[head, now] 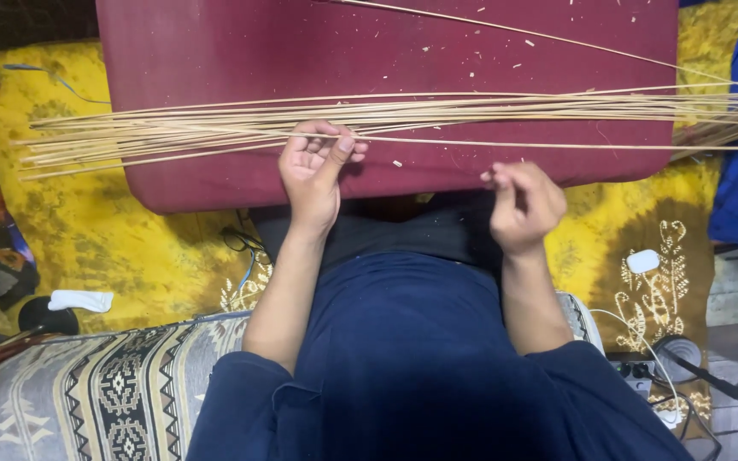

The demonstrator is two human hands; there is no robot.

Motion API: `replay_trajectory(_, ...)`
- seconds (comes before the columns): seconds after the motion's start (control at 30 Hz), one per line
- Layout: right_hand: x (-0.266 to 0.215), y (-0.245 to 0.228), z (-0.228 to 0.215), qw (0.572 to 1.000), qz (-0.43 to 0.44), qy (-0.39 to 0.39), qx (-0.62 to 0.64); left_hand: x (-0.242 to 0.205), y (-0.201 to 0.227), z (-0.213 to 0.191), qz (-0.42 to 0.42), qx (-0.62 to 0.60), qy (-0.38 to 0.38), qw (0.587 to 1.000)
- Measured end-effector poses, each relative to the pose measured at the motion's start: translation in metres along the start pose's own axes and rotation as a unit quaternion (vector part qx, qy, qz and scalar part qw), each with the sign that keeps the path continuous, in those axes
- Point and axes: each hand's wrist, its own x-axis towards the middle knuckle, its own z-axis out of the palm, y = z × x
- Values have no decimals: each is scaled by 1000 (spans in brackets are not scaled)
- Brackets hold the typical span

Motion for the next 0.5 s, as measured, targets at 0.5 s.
replay_trajectory(0.5,27,-15,-9,949,-89,-259,-155,1,-8,-4,38,14,-21,999)
